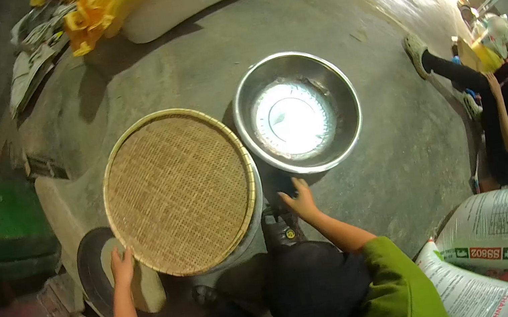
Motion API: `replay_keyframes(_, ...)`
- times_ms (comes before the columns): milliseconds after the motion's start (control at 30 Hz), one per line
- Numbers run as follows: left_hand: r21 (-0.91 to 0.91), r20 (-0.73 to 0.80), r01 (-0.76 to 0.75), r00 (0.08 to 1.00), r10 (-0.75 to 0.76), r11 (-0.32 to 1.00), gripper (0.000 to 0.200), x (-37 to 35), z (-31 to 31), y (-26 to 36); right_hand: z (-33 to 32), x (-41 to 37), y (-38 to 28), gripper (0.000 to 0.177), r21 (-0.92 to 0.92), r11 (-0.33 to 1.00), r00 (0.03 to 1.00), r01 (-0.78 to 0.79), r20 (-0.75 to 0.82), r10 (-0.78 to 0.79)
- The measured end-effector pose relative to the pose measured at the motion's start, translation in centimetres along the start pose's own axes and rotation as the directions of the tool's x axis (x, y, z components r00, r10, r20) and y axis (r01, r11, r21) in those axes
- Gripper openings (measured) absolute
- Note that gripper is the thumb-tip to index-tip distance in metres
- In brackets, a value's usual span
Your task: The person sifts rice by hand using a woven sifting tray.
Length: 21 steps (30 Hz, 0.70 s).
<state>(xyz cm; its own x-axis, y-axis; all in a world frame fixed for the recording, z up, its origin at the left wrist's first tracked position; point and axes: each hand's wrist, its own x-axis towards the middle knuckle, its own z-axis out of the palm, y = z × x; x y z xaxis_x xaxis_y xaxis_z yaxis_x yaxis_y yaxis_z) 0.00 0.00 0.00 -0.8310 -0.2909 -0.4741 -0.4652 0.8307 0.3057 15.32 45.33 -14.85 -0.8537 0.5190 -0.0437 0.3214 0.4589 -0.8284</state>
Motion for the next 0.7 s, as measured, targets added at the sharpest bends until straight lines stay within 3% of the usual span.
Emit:
replay_keyframes(33,-0.032,0.026,0.036,0.999,-0.036,0.999,0.065,0.3,-0.2,-1.2,1.0,-0.1,-1.7,0.047,-0.083,0.997,1.000,0.007,-0.020,-0.008)
replay_keyframes(67,-0.066,0.050,0.080,0.996,-0.076,0.995,0.061,0.6,-0.6,-2.4,1.4,-0.4,-3.4,0.050,-0.094,0.986,0.985,-0.139,0.086,0.147)
replay_keyframes(100,-0.092,0.037,0.047,0.998,-0.044,0.995,0.061,3.6,3.2,1.4,1.4,5.7,-0.9,0.050,-0.093,0.989,0.991,-0.114,0.055,0.119)
replay_keyframes(167,-0.144,0.030,-0.062,0.997,0.067,0.988,0.047,4.1,3.3,0.7,4.1,6.2,0.1,0.052,-0.066,0.992,0.987,-0.103,0.114,0.110)
replay_keyframes(200,-0.125,-0.066,-0.061,0.996,0.054,0.990,0.037,3.9,3.9,0.5,5.3,5.9,1.1,0.046,-0.174,0.977,0.979,-0.126,0.135,0.150)
replay_keyframes(300,-0.005,-0.074,-0.120,0.990,0.119,0.993,0.035,6.5,4.1,-2.7,6.5,6.9,-0.2,0.038,-0.273,0.956,0.958,-0.111,0.225,0.175)
replay_keyframes(367,-0.010,-0.091,-0.132,0.987,0.130,0.991,0.034,6.5,4.1,-3.3,7.4,6.9,0.5,0.035,-0.209,0.966,0.940,-0.150,0.272,0.204)
replay_keyframes(433,-0.024,-0.109,-0.147,0.984,0.143,0.989,0.033,7.0,4.2,-3.6,5.9,6.7,-0.4,0.035,-0.074,0.997,0.976,-0.014,0.214,0.030)
replay_keyframes(533,-0.007,-0.095,-0.146,0.985,0.144,0.989,0.033,8.3,4.3,-4.9,2.0,5.3,0.3,0.041,-0.159,0.987,0.968,-0.003,0.248,0.043)
replay_keyframes(600,-0.155,-0.034,-0.057,0.998,0.053,0.986,0.032,8.1,4.4,-4.3,0.2,3.8,4.9,0.034,0.037,0.983,0.967,-0.177,0.190,0.167)
replay_keyframes(667,-0.232,-0.038,-0.102,0.995,0.096,0.967,0.032,10.3,5.8,-6.9,-3.7,3.3,5.1,0.037,0.453,0.747,0.857,-0.486,0.080,0.509)
replay_keyframes(700,-0.306,-0.048,-0.152,0.988,0.144,0.940,0.033,10.6,6.0,-7.1,-5.3,3.2,7.9,0.046,0.583,0.611,0.782,-0.536,0.068,0.620)
